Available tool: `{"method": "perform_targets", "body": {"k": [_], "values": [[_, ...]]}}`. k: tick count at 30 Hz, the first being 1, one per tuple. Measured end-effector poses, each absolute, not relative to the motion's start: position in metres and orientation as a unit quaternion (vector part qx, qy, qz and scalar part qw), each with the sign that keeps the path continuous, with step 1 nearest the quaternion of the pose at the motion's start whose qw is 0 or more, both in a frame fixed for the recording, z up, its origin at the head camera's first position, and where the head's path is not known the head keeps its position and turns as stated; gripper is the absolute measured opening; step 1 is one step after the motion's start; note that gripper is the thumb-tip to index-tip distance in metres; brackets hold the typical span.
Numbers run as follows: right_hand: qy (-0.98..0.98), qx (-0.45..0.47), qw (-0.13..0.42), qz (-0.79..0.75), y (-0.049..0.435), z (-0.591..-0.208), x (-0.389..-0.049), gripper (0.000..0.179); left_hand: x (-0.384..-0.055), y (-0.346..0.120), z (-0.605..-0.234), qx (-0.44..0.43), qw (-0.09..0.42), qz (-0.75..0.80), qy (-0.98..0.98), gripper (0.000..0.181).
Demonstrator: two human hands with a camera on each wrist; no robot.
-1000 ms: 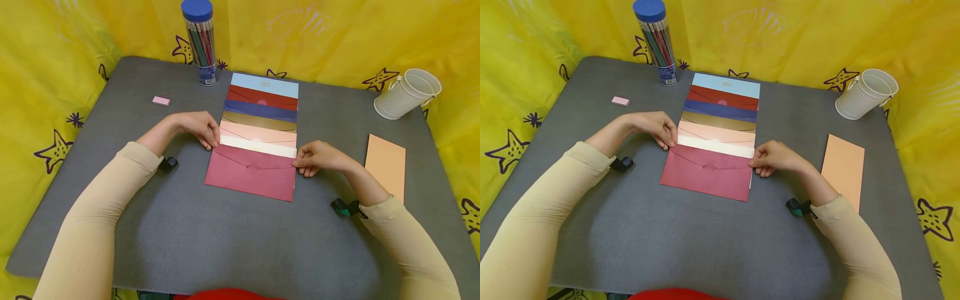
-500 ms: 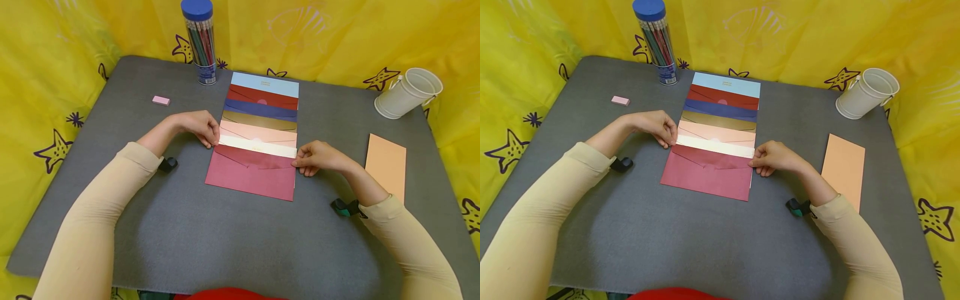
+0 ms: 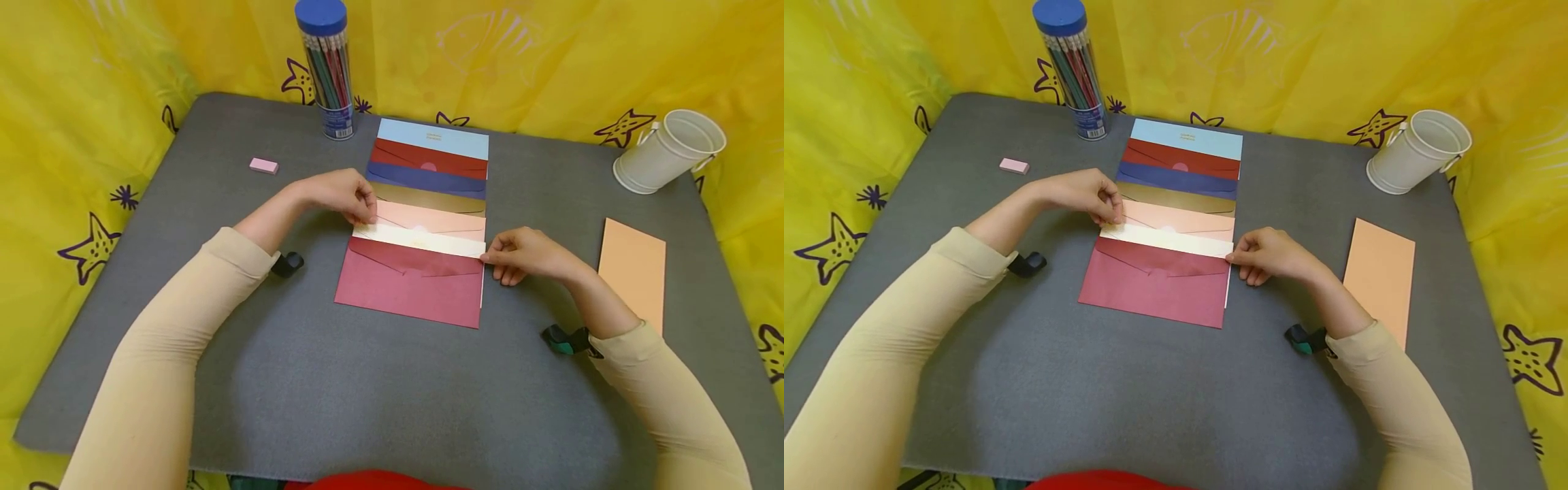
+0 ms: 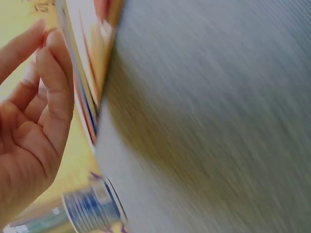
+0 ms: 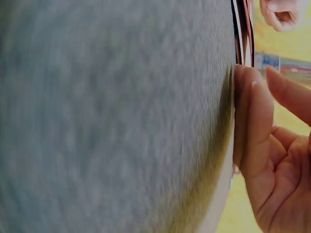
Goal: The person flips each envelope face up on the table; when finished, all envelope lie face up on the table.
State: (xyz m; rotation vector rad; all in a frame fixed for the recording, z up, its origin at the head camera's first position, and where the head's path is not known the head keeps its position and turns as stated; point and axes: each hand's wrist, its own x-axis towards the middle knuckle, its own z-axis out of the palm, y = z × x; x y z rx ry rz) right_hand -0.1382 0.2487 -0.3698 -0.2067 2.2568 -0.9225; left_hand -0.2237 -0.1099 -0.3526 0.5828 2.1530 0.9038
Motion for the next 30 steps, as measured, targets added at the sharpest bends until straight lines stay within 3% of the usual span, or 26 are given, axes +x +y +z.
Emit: {"method": "perform_targets", "body": {"k": [8,20,30], "values": [[0.871,-0.046,0.281,-0.400,0.285,-0.350,-0.142,0.036,-0.216,-0.051,-0.345,0.217,0.320,0.435,0.813,0.019],[0.876,0.002,0.193,-0.442,0.357,-0.332,-0.139,0.006,-0.204,0.041,-0.340,0.187,0.365,0.541,0.734,0.032],[0.883,0.044,0.159,-0.439,0.407,-0.334,-0.132,0.018,-0.191,0.109,-0.340,0.124,0.404,0.592,0.687,0.039]]}}
